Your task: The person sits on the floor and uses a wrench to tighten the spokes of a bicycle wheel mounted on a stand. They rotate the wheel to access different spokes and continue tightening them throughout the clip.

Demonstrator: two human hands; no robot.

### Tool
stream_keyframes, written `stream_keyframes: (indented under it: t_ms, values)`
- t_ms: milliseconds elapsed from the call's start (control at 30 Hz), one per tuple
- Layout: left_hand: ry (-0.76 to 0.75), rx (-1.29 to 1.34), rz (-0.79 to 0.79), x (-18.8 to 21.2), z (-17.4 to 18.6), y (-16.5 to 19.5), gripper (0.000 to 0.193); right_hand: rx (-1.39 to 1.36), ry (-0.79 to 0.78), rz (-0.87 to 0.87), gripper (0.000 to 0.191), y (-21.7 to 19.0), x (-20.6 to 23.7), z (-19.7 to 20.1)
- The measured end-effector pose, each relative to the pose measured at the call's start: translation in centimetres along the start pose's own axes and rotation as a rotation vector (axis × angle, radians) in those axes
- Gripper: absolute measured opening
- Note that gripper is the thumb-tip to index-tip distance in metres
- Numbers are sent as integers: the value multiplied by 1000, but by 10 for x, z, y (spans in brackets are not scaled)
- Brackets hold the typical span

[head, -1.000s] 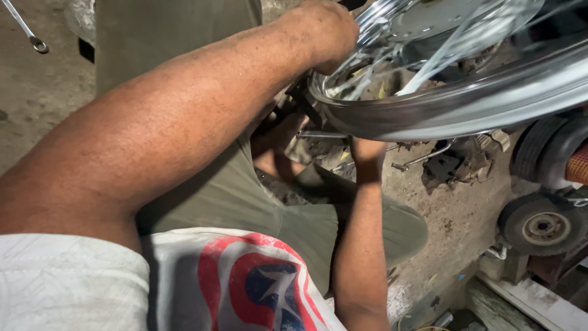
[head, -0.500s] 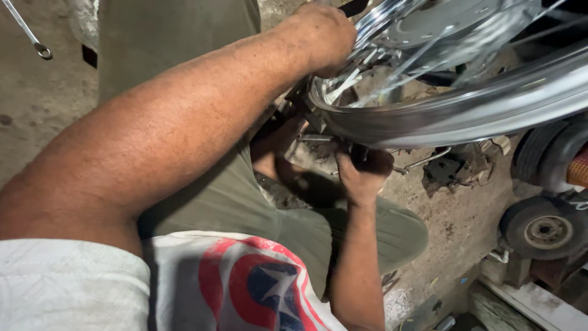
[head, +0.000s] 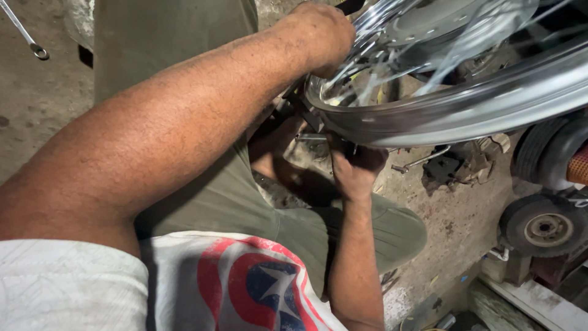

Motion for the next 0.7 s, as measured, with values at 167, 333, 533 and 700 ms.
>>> stream_keyframes:
  t_ms: [167,333,533,700]
  values:
    - [52,5,7,-1,0,0,29,227,-56,87,28,6,5,-4]
    - [39,41,-6,2,1,-1,30,253,-37,119,32,5,4,-6]
    - [22,11,21,4,3,1,27,-67,54,-36,30,10,6,-3]
    - [9,48,-5,-2,0,-1,30,-523,166,-615,44,47,24,-30]
Point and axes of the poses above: each hand's wrist, its own x-axis away from the middle knuckle, its own z-axis out of the back of the hand, y = z × x, the point moved 5 cm from there along -x, towards the middle knuckle, and after that the axes turned 9 degrees about z, right-handed, at the moved point
